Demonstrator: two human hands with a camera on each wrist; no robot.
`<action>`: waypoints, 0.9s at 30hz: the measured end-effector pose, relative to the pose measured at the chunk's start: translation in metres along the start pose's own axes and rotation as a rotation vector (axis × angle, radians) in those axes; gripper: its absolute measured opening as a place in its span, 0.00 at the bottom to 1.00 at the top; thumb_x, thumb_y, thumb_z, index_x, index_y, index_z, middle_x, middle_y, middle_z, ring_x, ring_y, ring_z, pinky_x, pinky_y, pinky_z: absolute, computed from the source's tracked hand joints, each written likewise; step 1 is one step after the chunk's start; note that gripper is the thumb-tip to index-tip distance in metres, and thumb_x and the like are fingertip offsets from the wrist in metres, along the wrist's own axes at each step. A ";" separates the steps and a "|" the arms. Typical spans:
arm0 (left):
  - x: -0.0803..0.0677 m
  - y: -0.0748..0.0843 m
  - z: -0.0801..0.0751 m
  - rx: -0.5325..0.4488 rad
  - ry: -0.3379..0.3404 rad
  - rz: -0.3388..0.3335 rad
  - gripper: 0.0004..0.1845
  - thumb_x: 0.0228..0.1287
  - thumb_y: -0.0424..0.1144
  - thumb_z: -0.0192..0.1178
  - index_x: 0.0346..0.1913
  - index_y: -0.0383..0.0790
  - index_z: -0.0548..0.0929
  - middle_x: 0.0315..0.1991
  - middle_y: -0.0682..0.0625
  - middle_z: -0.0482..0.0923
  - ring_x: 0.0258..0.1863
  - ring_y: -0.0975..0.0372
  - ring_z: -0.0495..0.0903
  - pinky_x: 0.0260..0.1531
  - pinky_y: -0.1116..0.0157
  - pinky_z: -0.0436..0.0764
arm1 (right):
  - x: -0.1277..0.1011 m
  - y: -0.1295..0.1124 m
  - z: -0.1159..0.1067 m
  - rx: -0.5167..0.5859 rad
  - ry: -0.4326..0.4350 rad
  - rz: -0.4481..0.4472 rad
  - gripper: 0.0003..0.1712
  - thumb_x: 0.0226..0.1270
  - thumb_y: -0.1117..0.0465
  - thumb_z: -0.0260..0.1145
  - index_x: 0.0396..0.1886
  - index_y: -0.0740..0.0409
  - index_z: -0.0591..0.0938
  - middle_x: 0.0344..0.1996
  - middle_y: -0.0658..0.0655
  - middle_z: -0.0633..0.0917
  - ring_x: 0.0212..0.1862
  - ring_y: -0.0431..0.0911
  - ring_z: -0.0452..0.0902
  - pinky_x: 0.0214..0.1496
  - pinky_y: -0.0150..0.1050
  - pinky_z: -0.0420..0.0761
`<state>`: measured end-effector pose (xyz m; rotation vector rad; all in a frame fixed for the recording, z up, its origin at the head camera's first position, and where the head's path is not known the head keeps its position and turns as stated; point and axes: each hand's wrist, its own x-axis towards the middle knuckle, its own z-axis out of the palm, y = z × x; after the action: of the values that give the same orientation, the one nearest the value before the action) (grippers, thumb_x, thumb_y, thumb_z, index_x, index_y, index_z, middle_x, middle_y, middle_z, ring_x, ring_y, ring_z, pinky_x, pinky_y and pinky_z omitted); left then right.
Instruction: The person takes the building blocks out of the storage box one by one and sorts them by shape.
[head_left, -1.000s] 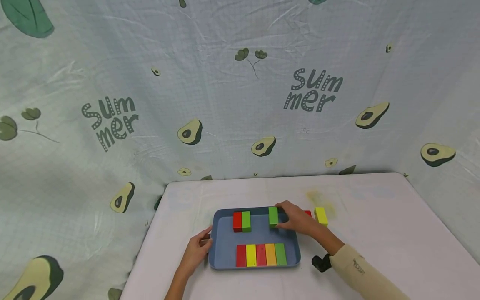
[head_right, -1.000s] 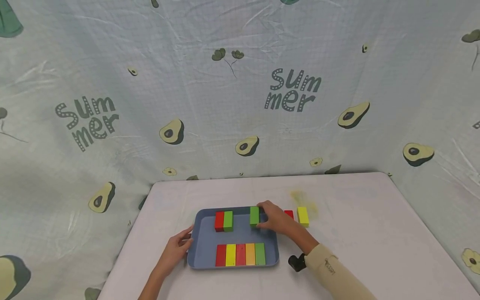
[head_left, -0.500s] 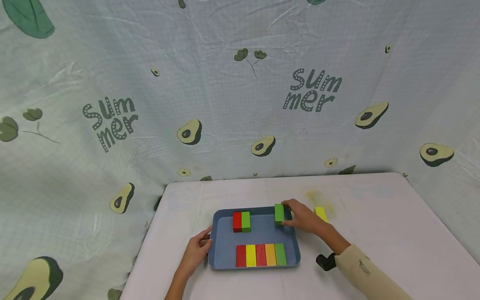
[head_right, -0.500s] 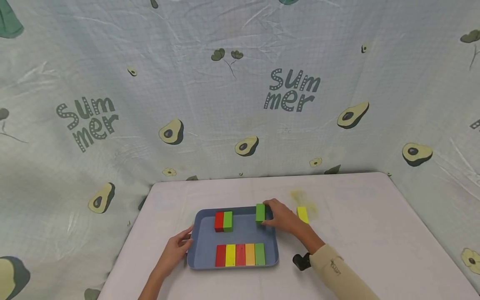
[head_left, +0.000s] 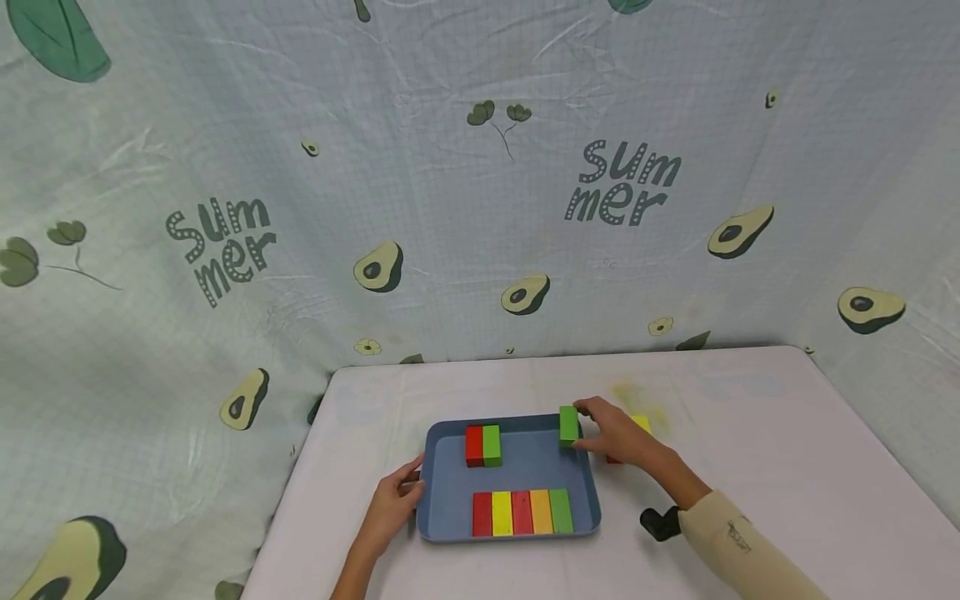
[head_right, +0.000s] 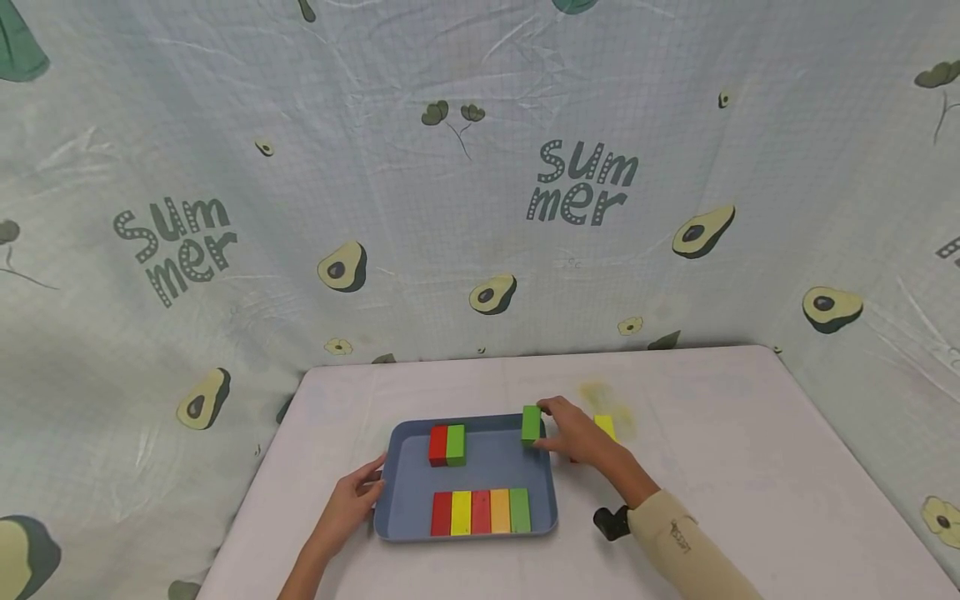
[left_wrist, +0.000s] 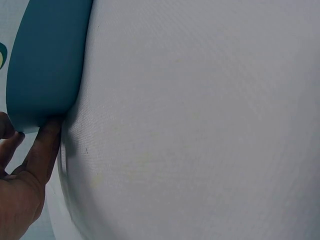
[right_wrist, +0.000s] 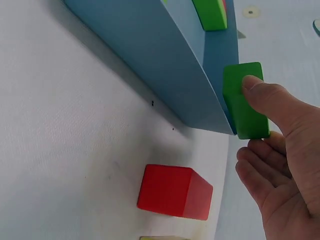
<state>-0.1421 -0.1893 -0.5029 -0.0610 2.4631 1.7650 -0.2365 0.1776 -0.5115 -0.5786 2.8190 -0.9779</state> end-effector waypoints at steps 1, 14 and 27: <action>0.000 0.000 0.000 -0.001 -0.001 0.001 0.24 0.64 0.25 0.52 0.64 0.24 0.67 0.50 0.29 0.73 0.45 0.45 0.77 0.33 0.61 0.78 | 0.000 0.001 -0.001 0.002 0.000 0.001 0.39 0.51 0.57 0.75 0.60 0.67 0.70 0.53 0.63 0.75 0.54 0.57 0.72 0.52 0.49 0.74; 0.001 0.000 0.001 0.005 0.006 -0.006 0.24 0.64 0.25 0.52 0.64 0.25 0.67 0.48 0.30 0.74 0.44 0.47 0.77 0.29 0.65 0.76 | -0.007 0.010 -0.012 0.019 0.027 0.026 0.39 0.51 0.59 0.75 0.60 0.68 0.70 0.53 0.64 0.75 0.52 0.57 0.73 0.51 0.48 0.75; 0.018 -0.040 0.002 -0.004 0.008 -0.016 0.25 0.65 0.29 0.54 0.65 0.31 0.68 0.51 0.35 0.74 0.44 0.52 0.78 0.32 0.63 0.78 | -0.011 0.022 -0.018 0.022 0.031 0.064 0.39 0.52 0.59 0.75 0.61 0.67 0.68 0.54 0.65 0.74 0.55 0.60 0.71 0.51 0.51 0.75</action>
<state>-0.1563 -0.1997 -0.5434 -0.0881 2.4575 1.7668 -0.2375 0.2081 -0.5110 -0.4721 2.8307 -1.0137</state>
